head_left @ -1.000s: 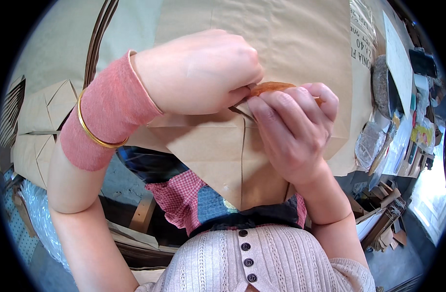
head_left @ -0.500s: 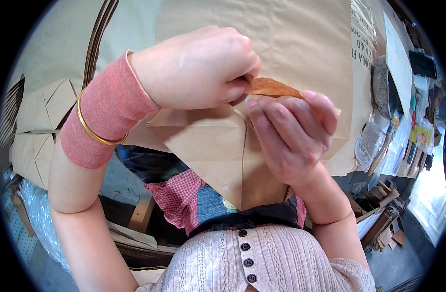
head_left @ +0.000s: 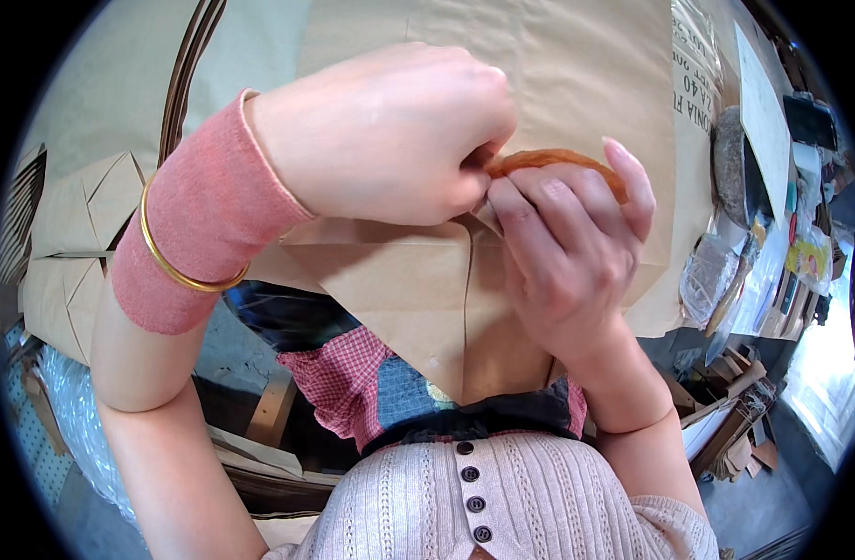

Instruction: The person folds the flaps of a brown paper envelope and secures them by applying a liquid adhesive with a brush. They repeat this process for multiple envelopes, smoothing the glued areas to ensure they are sealed.

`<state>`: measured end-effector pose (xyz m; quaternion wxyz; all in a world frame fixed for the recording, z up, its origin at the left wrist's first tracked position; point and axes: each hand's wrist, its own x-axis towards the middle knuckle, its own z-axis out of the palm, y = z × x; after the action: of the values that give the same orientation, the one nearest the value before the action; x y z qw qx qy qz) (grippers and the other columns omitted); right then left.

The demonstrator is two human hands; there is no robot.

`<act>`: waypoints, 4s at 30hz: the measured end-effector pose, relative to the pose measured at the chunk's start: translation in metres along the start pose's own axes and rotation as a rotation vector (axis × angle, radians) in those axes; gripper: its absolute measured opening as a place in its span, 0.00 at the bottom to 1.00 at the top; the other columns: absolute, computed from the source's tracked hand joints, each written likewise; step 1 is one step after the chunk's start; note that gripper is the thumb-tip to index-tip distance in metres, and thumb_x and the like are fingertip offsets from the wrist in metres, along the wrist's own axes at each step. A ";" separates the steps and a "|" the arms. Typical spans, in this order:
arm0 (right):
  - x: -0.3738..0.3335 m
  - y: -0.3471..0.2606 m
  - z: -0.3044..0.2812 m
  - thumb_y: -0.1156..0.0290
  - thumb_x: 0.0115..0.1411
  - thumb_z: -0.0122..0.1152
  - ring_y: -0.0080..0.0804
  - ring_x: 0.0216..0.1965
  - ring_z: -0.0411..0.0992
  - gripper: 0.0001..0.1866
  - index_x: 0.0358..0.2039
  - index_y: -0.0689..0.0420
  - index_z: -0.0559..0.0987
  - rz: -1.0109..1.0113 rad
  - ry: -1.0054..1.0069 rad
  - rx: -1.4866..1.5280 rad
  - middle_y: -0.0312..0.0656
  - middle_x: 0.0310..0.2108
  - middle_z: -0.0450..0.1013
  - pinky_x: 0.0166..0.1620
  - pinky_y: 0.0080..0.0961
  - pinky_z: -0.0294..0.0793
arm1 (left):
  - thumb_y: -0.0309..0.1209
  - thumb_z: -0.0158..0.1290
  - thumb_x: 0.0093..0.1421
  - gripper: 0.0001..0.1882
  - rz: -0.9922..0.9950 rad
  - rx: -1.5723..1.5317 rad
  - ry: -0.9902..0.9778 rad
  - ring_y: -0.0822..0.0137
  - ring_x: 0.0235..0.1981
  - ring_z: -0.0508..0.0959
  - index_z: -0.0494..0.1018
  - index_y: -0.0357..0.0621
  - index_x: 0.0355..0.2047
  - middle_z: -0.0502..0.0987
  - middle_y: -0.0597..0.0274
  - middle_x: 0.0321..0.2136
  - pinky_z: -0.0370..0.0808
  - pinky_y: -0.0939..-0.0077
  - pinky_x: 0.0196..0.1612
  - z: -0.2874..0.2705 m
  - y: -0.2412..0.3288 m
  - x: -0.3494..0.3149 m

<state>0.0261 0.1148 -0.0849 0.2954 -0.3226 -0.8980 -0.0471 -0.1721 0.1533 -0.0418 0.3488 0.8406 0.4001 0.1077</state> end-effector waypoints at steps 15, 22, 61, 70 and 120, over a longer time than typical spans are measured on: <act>0.002 0.011 -0.001 0.73 0.44 0.60 0.24 0.28 0.71 0.03 0.20 0.53 0.75 -0.092 0.073 0.090 0.31 0.24 0.71 0.54 0.34 0.66 | 0.25 0.56 0.48 0.08 0.016 0.186 0.031 0.43 0.21 0.74 0.73 0.34 0.17 0.72 0.43 0.17 0.71 0.57 0.26 0.008 0.002 0.004; 0.003 0.012 0.000 0.73 0.44 0.60 0.25 0.28 0.70 0.03 0.21 0.53 0.75 -0.088 0.047 0.087 0.31 0.22 0.67 0.53 0.34 0.66 | 0.25 0.56 0.47 0.06 0.084 0.231 0.041 0.42 0.22 0.73 0.73 0.35 0.17 0.72 0.44 0.17 0.71 0.54 0.27 0.012 0.004 0.006; 0.003 0.004 0.008 0.73 0.39 0.60 0.23 0.30 0.70 0.03 0.18 0.52 0.75 -0.073 0.103 0.050 0.29 0.22 0.68 0.48 0.29 0.65 | 0.24 0.57 0.49 0.08 0.049 0.126 -0.030 0.43 0.23 0.72 0.71 0.35 0.18 0.72 0.45 0.18 0.69 0.57 0.27 0.006 -0.006 0.001; 0.002 0.001 0.007 0.72 0.35 0.60 0.25 0.31 0.71 0.06 0.19 0.54 0.76 -0.099 0.131 0.051 0.31 0.23 0.70 0.48 0.29 0.67 | 0.23 0.55 0.50 0.06 0.056 0.076 0.051 0.44 0.23 0.72 0.72 0.35 0.19 0.72 0.46 0.19 0.70 0.60 0.27 0.010 -0.011 -0.003; -0.001 0.000 0.006 0.71 0.33 0.57 0.24 0.28 0.69 0.09 0.20 0.56 0.76 -0.110 0.017 0.032 0.32 0.25 0.68 0.27 0.21 0.66 | 0.23 0.56 0.48 0.03 0.010 0.156 0.059 0.44 0.25 0.74 0.76 0.35 0.22 0.74 0.45 0.21 0.71 0.59 0.28 0.012 -0.012 0.001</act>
<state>0.0234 0.1157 -0.0903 0.3050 -0.2676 -0.9125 -0.0519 -0.1731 0.1533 -0.0594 0.2698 0.8638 0.4130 0.1026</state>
